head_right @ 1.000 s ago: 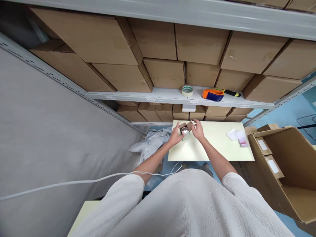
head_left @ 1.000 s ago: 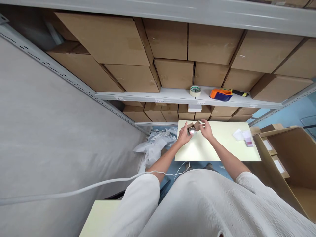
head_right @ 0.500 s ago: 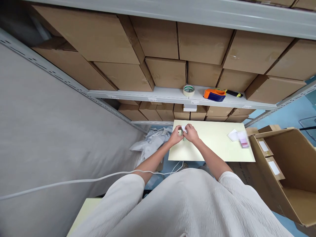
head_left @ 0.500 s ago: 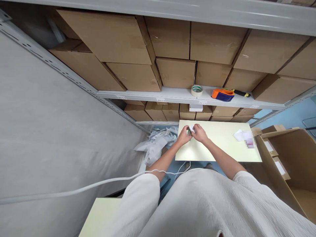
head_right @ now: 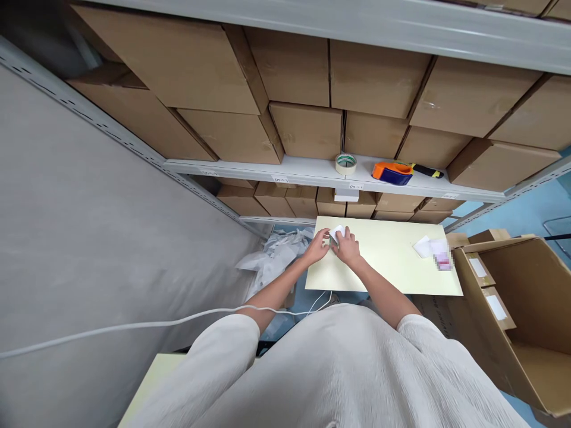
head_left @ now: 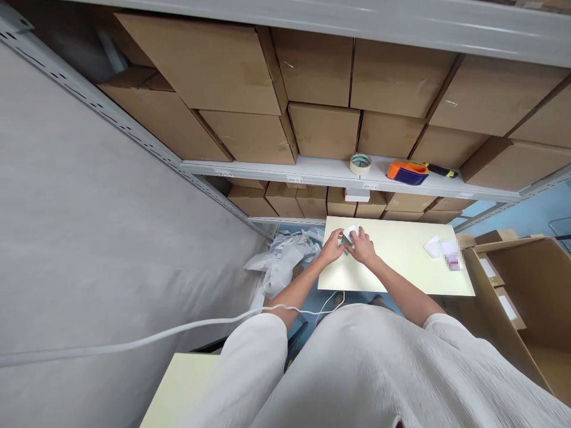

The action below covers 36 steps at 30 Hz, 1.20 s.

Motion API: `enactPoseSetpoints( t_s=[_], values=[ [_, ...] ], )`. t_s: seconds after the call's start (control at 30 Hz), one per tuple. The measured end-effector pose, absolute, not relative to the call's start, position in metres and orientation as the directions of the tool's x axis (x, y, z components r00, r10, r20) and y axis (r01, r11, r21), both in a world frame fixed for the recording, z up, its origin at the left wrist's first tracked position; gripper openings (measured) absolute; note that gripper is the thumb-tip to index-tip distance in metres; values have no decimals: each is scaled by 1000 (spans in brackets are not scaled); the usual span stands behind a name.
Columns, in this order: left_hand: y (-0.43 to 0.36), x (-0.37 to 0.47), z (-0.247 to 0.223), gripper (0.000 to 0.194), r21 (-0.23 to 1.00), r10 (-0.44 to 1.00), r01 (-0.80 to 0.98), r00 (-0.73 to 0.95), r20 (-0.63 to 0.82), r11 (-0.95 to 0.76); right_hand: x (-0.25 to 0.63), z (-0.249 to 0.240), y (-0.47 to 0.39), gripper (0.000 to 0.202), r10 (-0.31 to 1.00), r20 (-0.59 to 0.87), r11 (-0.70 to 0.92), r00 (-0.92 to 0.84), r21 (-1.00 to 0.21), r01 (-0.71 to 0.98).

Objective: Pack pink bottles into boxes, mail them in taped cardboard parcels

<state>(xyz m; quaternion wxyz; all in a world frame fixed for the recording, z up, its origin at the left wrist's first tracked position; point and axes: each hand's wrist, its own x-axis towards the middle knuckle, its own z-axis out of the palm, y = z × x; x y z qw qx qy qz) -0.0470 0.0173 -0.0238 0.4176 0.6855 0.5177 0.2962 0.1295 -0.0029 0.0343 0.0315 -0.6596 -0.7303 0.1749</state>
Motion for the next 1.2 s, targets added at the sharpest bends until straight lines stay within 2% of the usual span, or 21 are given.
enactPoseSetpoints(
  t_s=[0.1, 0.23, 0.67, 0.87, 1.07, 1.2],
  values=[
    [18, -45, -26, 78, 881, 954, 462, 296, -50, -98, 127, 37, -3, 38, 974, -223, -11, -49, -259, 966],
    [19, -37, -34, 83, 895, 953, 439, 297, -61, -80, 128, 41, 8, 40, 961, -275, -57, -22, -276, 959],
    [45, -47, -37, 82, 879, 980, 472, 196, -30, -67, 119, 28, 75, 32, 941, -132, 249, -311, -353, 902],
    [64, -59, -36, 84, 871, 988, 490, 147, -51, -28, 105, 26, 103, 38, 928, -132, 277, -350, -386, 880],
    [68, -64, -24, 82, 825, 988, 565, 141, -67, -25, 103, 30, 105, 45, 930, -185, 232, -317, -374, 898],
    [62, -57, -6, 72, 755, 996, 655, 87, -18, -43, 124, 39, 92, 38, 928, -107, 286, -357, -409, 867]
  ],
)
